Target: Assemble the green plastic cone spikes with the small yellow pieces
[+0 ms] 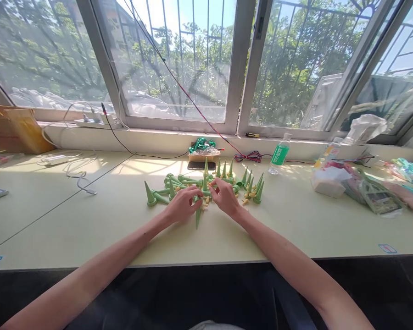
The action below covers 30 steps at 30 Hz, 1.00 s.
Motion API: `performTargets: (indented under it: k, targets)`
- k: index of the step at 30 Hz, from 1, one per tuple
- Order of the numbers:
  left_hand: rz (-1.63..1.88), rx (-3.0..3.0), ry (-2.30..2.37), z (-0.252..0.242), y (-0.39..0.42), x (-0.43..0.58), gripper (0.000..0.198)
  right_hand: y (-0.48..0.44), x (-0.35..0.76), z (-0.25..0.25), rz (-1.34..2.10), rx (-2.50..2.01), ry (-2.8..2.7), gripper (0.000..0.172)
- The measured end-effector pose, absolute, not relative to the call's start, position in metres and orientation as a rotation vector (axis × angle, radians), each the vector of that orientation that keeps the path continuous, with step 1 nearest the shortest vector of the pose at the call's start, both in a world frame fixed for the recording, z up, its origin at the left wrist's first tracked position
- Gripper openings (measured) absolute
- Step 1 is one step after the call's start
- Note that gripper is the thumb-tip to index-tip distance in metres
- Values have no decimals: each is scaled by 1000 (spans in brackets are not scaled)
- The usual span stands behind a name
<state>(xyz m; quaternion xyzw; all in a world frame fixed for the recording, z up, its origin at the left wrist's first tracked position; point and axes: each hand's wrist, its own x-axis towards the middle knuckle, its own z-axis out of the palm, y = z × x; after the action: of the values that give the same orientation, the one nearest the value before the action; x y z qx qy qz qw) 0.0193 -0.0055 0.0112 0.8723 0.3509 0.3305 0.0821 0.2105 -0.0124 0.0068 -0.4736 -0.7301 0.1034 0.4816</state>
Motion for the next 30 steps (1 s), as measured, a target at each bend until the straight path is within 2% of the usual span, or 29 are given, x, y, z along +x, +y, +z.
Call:
performTargets:
  k: [9, 16, 30]
  targets:
    - [928, 2594, 1038, 8, 0, 19, 13, -13, 204, 10, 446, -1136, -1691, 17]
    - [898, 2576, 952, 10, 0, 19, 12, -10, 203, 5, 468, -1066, -1730, 19]
    - [1344, 2409, 1110, 17, 2, 15, 11, -12, 201, 9, 422, -1050, -1734, 29]
